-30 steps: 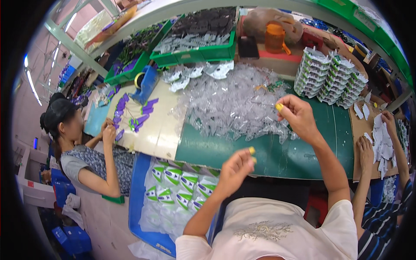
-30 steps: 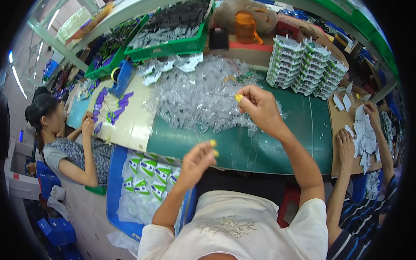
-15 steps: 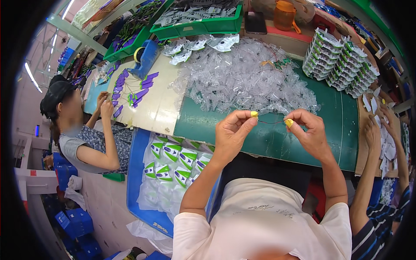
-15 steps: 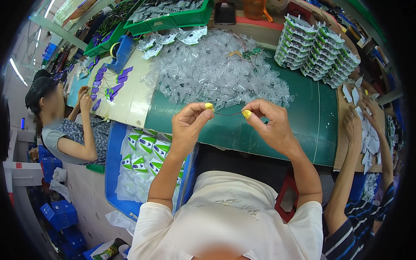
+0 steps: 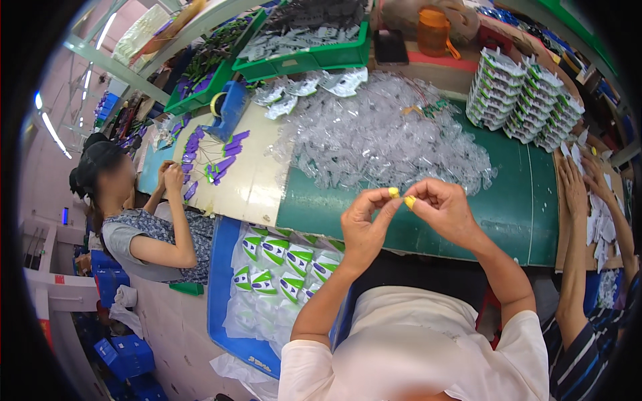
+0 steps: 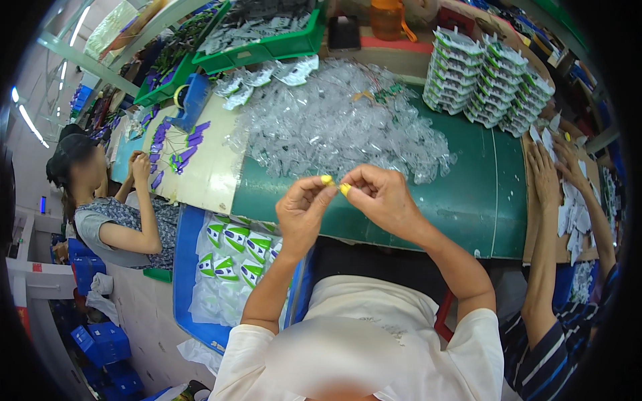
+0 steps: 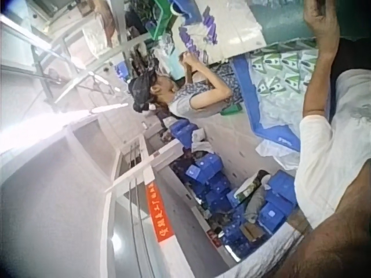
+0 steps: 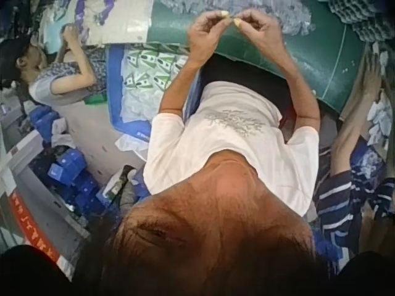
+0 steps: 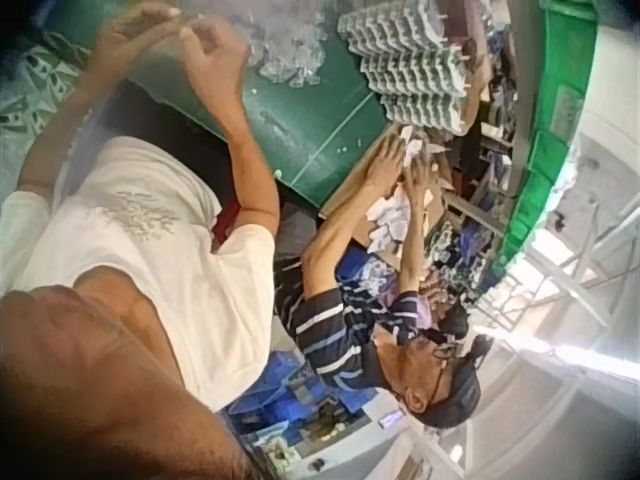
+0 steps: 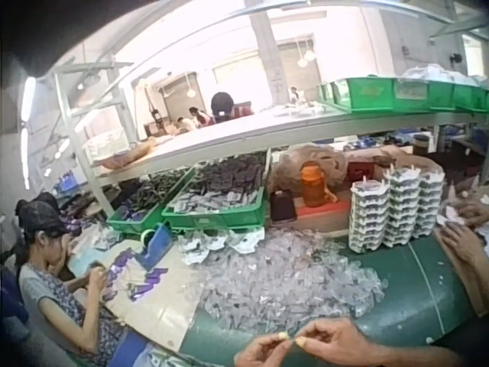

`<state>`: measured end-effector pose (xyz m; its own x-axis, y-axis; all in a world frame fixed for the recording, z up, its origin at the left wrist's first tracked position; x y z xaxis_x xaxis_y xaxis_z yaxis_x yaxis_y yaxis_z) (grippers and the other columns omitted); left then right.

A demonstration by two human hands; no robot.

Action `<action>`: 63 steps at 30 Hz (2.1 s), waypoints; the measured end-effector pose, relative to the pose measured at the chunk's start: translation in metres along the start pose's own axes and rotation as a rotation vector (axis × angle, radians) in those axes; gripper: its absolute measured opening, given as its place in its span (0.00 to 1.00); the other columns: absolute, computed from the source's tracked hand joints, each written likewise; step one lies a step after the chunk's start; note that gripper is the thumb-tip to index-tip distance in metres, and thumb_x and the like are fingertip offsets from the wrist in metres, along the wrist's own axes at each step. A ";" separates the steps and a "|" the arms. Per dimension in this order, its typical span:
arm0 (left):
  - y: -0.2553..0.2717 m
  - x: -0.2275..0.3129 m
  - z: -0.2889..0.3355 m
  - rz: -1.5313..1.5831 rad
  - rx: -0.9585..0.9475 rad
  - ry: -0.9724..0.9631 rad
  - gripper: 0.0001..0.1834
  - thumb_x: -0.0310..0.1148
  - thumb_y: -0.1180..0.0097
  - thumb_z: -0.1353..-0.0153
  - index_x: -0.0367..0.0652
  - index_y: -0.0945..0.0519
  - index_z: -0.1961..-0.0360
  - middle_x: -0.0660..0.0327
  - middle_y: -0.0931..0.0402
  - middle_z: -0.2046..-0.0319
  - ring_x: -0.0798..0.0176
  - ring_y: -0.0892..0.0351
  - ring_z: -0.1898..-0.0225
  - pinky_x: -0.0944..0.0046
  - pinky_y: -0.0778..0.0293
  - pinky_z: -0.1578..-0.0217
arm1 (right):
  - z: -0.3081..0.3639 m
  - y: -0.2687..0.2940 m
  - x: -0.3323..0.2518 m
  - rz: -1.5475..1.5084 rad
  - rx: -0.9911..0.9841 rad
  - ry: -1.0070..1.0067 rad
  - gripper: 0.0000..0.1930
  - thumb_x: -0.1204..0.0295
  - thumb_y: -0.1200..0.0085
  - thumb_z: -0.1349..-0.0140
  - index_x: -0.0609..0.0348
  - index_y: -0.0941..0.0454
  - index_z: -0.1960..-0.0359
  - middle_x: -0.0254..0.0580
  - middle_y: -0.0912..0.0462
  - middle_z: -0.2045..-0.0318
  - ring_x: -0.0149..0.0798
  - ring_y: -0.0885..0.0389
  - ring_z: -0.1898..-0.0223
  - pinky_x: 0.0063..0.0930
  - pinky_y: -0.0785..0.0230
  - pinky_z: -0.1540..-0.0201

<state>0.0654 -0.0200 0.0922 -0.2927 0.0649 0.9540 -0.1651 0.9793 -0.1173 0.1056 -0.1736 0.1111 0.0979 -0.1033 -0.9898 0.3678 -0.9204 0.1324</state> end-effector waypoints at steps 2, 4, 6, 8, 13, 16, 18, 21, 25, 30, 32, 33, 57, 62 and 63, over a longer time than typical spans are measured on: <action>-0.004 -0.006 0.003 0.077 -0.001 0.082 0.10 0.20 0.37 0.40 0.34 0.20 0.56 0.62 0.19 0.63 0.74 0.21 0.62 0.73 0.24 0.59 | 0.002 0.002 0.000 0.104 0.059 0.032 0.05 0.77 0.42 0.44 0.66 0.19 0.67 0.30 0.20 0.78 0.16 0.32 0.79 0.18 0.38 0.77; -0.005 -0.009 0.004 0.139 -0.012 0.119 0.11 0.23 0.35 0.39 0.34 0.19 0.56 0.63 0.19 0.63 0.74 0.22 0.62 0.72 0.24 0.59 | 0.005 0.000 -0.017 0.237 0.078 0.139 0.05 0.78 0.41 0.47 0.64 0.19 0.68 0.33 0.21 0.78 0.19 0.33 0.81 0.20 0.40 0.79; -0.002 -0.009 0.006 0.168 -0.001 0.114 0.11 0.23 0.35 0.40 0.34 0.19 0.56 0.64 0.19 0.63 0.75 0.22 0.63 0.73 0.25 0.61 | 0.006 -0.007 -0.031 0.327 0.039 0.203 0.05 0.79 0.41 0.47 0.63 0.18 0.68 0.35 0.22 0.78 0.22 0.30 0.81 0.21 0.39 0.78; 0.001 -0.017 0.007 0.129 -0.032 0.146 0.12 0.21 0.36 0.40 0.34 0.19 0.54 0.64 0.19 0.65 0.76 0.23 0.64 0.75 0.25 0.62 | 0.005 -0.006 -0.026 0.288 0.014 0.230 0.05 0.79 0.41 0.46 0.63 0.17 0.68 0.35 0.21 0.78 0.23 0.29 0.80 0.21 0.37 0.77; -0.011 -0.038 0.012 0.374 -0.250 0.491 0.13 0.27 0.38 0.36 0.37 0.20 0.51 0.64 0.19 0.63 0.74 0.21 0.65 0.75 0.24 0.63 | -0.002 -0.002 0.003 0.133 -0.171 0.204 0.08 0.79 0.38 0.44 0.61 0.13 0.62 0.37 0.14 0.70 0.23 0.22 0.72 0.19 0.31 0.70; -0.025 -0.073 0.008 0.700 -0.368 0.816 0.17 0.30 0.40 0.34 0.43 0.24 0.45 0.65 0.20 0.63 0.72 0.20 0.67 0.73 0.24 0.64 | -0.012 0.003 0.023 -0.022 -0.191 0.028 0.06 0.79 0.38 0.42 0.62 0.13 0.63 0.36 0.13 0.69 0.22 0.21 0.70 0.17 0.31 0.69; -0.031 -0.073 -0.014 0.662 -0.444 0.877 0.18 0.34 0.39 0.35 0.44 0.26 0.45 0.66 0.20 0.64 0.72 0.20 0.67 0.71 0.24 0.65 | -0.016 0.008 0.028 -0.057 -0.128 0.075 0.04 0.79 0.40 0.39 0.64 0.15 0.63 0.31 0.16 0.71 0.19 0.25 0.72 0.15 0.33 0.70; -0.007 -0.059 -0.094 -0.099 -0.429 0.396 0.19 0.35 0.35 0.40 0.43 0.24 0.50 0.64 0.20 0.64 0.67 0.20 0.65 0.64 0.24 0.65 | -0.015 0.029 0.030 0.006 0.022 -0.068 0.03 0.79 0.43 0.36 0.62 0.23 0.62 0.22 0.26 0.73 0.15 0.31 0.74 0.12 0.40 0.73; 0.015 -0.022 -0.186 -0.977 -0.024 -0.614 0.20 0.20 0.42 0.50 0.43 0.22 0.53 0.56 0.21 0.57 0.51 0.24 0.53 0.54 0.32 0.51 | -0.008 0.057 0.034 -0.136 0.131 -0.073 0.02 0.79 0.43 0.36 0.62 0.22 0.64 0.22 0.25 0.74 0.13 0.32 0.75 0.11 0.43 0.74; 0.030 -0.058 -0.243 -1.355 -0.150 -0.465 0.20 0.18 0.45 0.55 0.47 0.19 0.59 0.59 0.18 0.62 0.53 0.24 0.53 0.49 0.38 0.49 | 0.004 0.042 0.040 -0.104 0.075 -0.136 0.02 0.79 0.43 0.37 0.63 0.22 0.64 0.22 0.25 0.75 0.13 0.32 0.76 0.11 0.42 0.75; 0.027 -0.047 -0.240 -1.410 -0.195 -0.517 0.14 0.19 0.45 0.54 0.46 0.19 0.64 0.60 0.18 0.65 0.55 0.22 0.57 0.48 0.38 0.50 | 0.008 0.046 0.040 -0.080 0.081 -0.115 0.02 0.78 0.43 0.37 0.63 0.22 0.65 0.21 0.26 0.75 0.13 0.33 0.76 0.12 0.43 0.76; 0.030 -0.035 -0.235 -1.389 -0.186 -0.595 0.14 0.19 0.45 0.53 0.47 0.19 0.65 0.60 0.18 0.66 0.54 0.21 0.57 0.48 0.38 0.50 | 0.009 0.049 0.041 -0.077 0.082 -0.132 0.02 0.78 0.43 0.37 0.63 0.22 0.65 0.21 0.26 0.76 0.13 0.34 0.77 0.11 0.44 0.76; -0.004 -0.020 0.075 -0.773 -0.560 -0.478 0.12 0.17 0.44 0.55 0.38 0.23 0.66 0.54 0.25 0.62 0.50 0.23 0.55 0.51 0.24 0.52 | 0.043 -0.052 0.049 1.019 -0.341 0.411 0.09 0.78 0.41 0.48 0.62 0.25 0.65 0.42 0.26 0.70 0.45 0.20 0.68 0.39 0.27 0.69; 0.026 -0.019 0.014 -0.757 -0.269 -0.419 0.13 0.17 0.41 0.46 0.36 0.21 0.58 0.52 0.21 0.59 0.47 0.22 0.59 0.53 0.27 0.60 | 0.053 -0.049 0.038 0.973 -0.324 0.439 0.08 0.79 0.45 0.50 0.64 0.25 0.66 0.43 0.26 0.67 0.44 0.20 0.68 0.39 0.25 0.69; 0.025 -0.022 0.002 -0.834 -0.194 -0.420 0.12 0.22 0.38 0.45 0.38 0.21 0.58 0.55 0.21 0.62 0.49 0.24 0.61 0.54 0.30 0.61 | 0.053 -0.050 0.037 0.972 -0.318 0.435 0.09 0.80 0.45 0.50 0.64 0.25 0.65 0.44 0.26 0.66 0.45 0.20 0.68 0.39 0.25 0.68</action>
<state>0.0657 0.0028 0.0675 -0.4717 -0.7060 0.5283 -0.3251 0.6961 0.6401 0.0414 -0.1517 0.0653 0.7662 -0.5305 -0.3628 0.1724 -0.3742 0.9112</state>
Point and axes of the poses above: each hand's wrist, its own z-axis away from the middle knuckle, its own y-axis out of the back of the hand, x = y × z, the point moved 8 cm from there along -z, towards the middle knuckle
